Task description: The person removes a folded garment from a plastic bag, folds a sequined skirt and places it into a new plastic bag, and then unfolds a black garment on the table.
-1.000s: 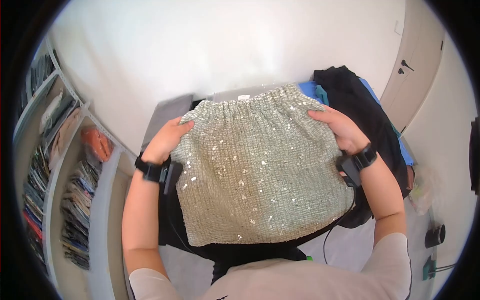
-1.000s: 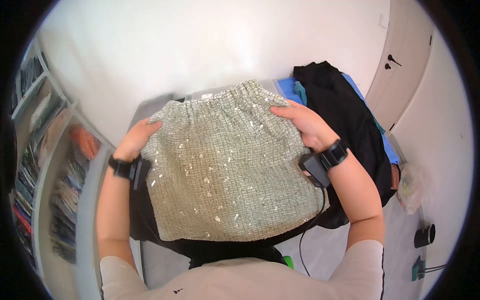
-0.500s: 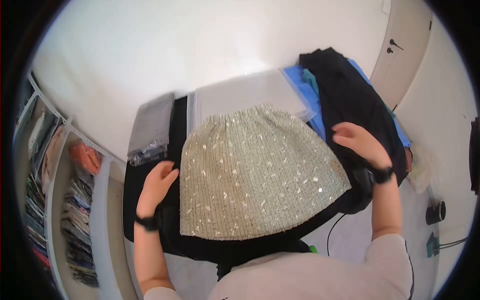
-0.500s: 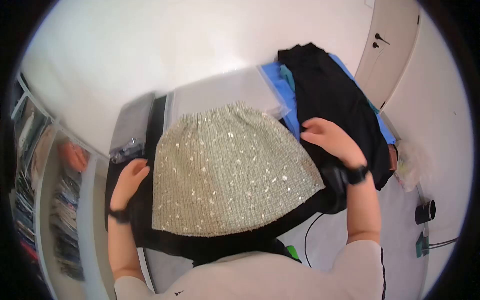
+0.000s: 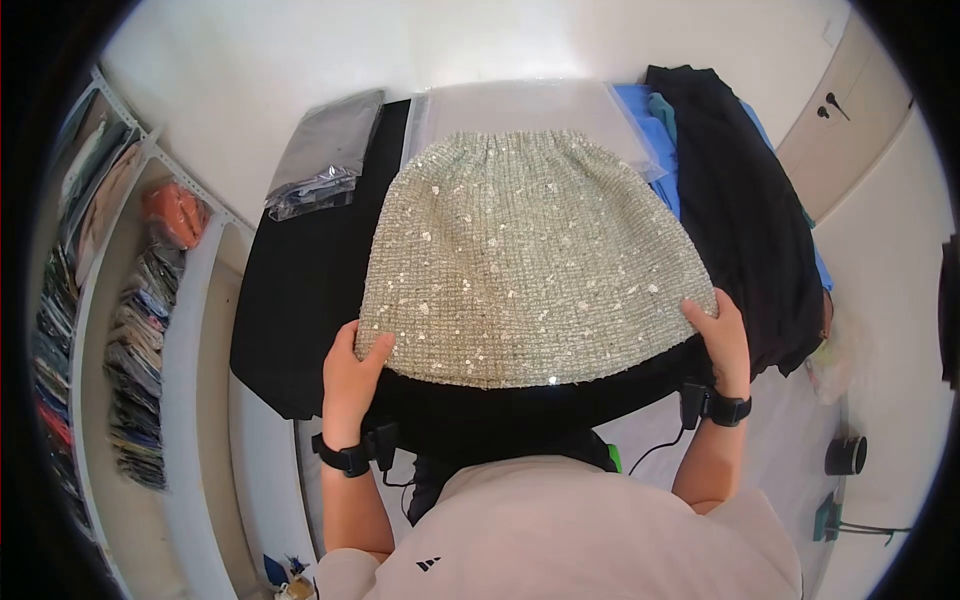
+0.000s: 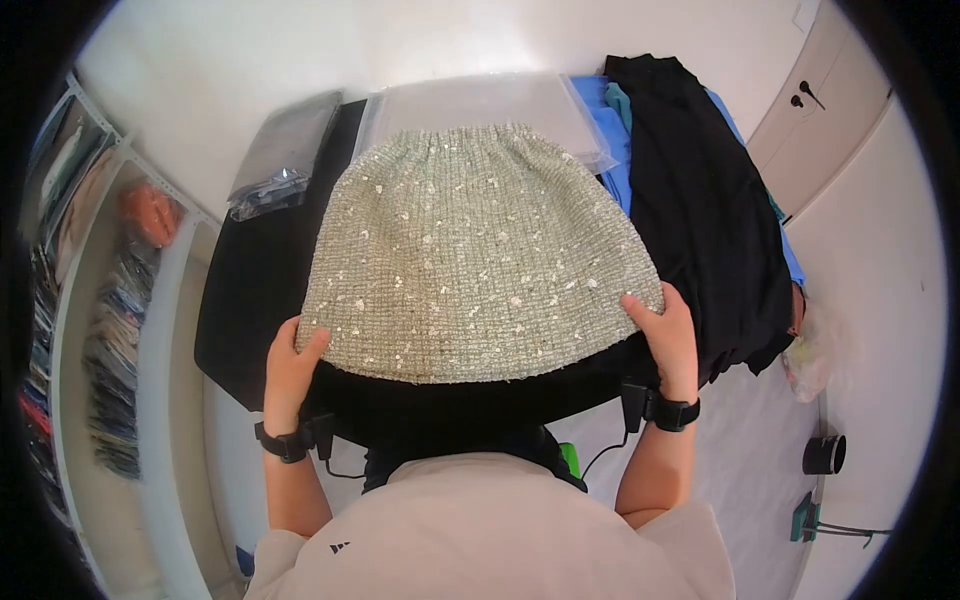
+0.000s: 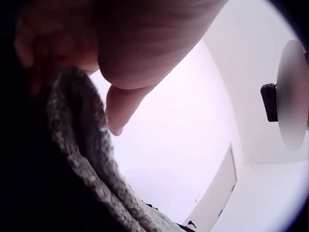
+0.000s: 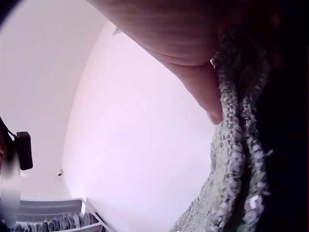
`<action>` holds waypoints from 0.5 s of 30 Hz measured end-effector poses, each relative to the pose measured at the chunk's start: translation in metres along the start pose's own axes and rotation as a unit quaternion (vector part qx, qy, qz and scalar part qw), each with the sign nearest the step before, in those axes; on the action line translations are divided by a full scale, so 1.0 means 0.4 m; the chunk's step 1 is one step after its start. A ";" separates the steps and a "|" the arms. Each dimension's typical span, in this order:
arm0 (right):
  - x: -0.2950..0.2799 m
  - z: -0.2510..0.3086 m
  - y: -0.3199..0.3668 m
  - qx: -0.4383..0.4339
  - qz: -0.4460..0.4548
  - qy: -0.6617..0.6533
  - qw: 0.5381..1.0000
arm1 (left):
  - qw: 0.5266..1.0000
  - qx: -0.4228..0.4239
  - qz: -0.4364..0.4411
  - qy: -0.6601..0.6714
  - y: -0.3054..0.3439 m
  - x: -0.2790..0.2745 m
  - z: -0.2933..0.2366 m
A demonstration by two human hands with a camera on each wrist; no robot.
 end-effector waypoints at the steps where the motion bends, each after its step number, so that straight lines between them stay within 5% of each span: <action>1: 0.000 0.017 0.004 -0.009 -0.019 0.011 1.000 | 0.997 0.028 -0.007 -0.070 0.001 0.002 -0.027; 4: -0.015 0.023 0.021 -0.061 -0.056 -0.079 0.993 | 0.997 0.016 0.001 0.074 0.012 -0.016 -0.012; 7: -0.050 0.077 0.076 -0.116 -0.133 0.003 0.984 | 0.982 0.019 -0.069 0.173 0.061 -0.078 -0.030; 10: -0.031 -0.019 0.080 -0.111 -0.131 -0.217 0.961 | 0.972 -0.003 -0.073 0.222 0.070 -0.077 0.007; 14: 0.084 -0.099 0.086 -0.072 -0.022 -0.538 0.840 | 0.929 -0.030 -0.031 0.367 0.068 0.007 0.105; 15: 0.092 -0.090 0.091 -0.072 -0.024 -0.539 0.839 | 0.926 -0.030 -0.040 0.374 0.077 0.013 0.101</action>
Point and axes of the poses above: each hand's wrist, its own y-axis away from the middle knuckle, its own x-axis out of the palm, z = x × y, the point moved 10 cm from there along -y, towards the middle knuckle, and after that the axes turned 13 degrees about z, right-handed, at the moved point
